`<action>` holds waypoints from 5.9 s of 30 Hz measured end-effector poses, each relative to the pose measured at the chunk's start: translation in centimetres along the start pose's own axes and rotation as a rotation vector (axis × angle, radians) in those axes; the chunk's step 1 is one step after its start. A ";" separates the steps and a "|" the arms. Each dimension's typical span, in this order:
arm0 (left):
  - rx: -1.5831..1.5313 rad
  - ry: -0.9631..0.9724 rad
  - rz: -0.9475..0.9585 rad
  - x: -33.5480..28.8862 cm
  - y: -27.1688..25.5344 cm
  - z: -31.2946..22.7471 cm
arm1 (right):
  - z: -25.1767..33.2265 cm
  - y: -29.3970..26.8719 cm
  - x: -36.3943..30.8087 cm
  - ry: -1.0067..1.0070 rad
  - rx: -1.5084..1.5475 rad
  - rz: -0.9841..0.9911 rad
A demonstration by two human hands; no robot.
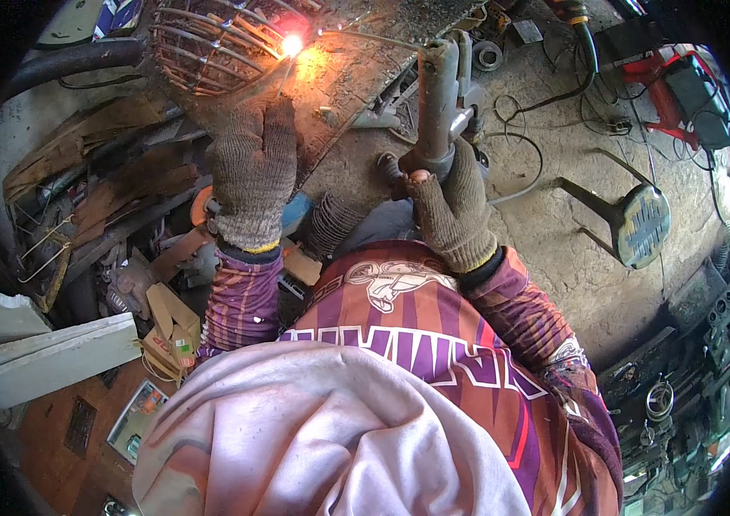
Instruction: The person strikes a metal cage with a hammer, positions a metal rod against the cage by hand, and welds the rod to the structure using a torch.
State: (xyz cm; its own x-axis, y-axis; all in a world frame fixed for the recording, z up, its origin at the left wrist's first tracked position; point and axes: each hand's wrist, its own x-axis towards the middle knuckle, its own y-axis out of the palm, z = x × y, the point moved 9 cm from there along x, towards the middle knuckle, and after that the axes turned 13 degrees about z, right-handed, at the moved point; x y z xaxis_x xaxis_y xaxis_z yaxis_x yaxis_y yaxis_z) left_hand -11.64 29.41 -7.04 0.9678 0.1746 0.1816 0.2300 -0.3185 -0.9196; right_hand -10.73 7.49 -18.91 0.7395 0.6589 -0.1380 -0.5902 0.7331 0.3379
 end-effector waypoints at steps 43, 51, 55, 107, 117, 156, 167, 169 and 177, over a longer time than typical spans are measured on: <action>-0.028 -0.041 0.018 -1.2 -1.2 -0.5 | 0.6 0.8 -0.9 -0.409 -0.716 -0.050; 0.032 0.063 -0.037 -1.0 -1.0 -0.9 | 1.5 1.0 0.5 -0.124 0.099 -0.047; -0.295 -0.214 0.107 -2.1 0.0 1.4 | 1.1 0.3 0.2 -0.127 0.002 -0.001; 0.075 0.066 0.124 -1.6 -0.5 -0.9 | 2.2 1.8 1.8 -0.077 -0.232 0.037; -0.240 -0.189 0.116 -1.4 0.3 1.4 | 1.7 0.7 1.0 -0.081 -0.047 -0.027; -0.020 -0.111 0.090 -1.9 -0.5 0.9 | 0.1 1.2 0.8 0.024 -0.329 0.073; -0.043 -0.076 0.058 -1.9 -0.8 0.5 | -0.2 1.4 0.9 0.012 -0.336 0.057; 0.012 -0.161 0.165 -2.2 0.0 1.3 | 0.2 1.6 1.1 -0.017 -0.262 0.040; 0.083 -0.058 0.129 -2.4 -1.0 0.2 | -0.5 2.3 1.7 -0.092 0.048 0.059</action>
State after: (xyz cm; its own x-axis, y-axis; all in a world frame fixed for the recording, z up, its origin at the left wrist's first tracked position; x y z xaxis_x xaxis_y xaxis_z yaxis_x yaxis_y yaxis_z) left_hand -14.22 29.53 -6.58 0.9806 0.1917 0.0420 0.0928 -0.2643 -0.9600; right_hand -10.99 10.36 -18.83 0.7319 0.6807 -0.0312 -0.6189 0.6832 0.3876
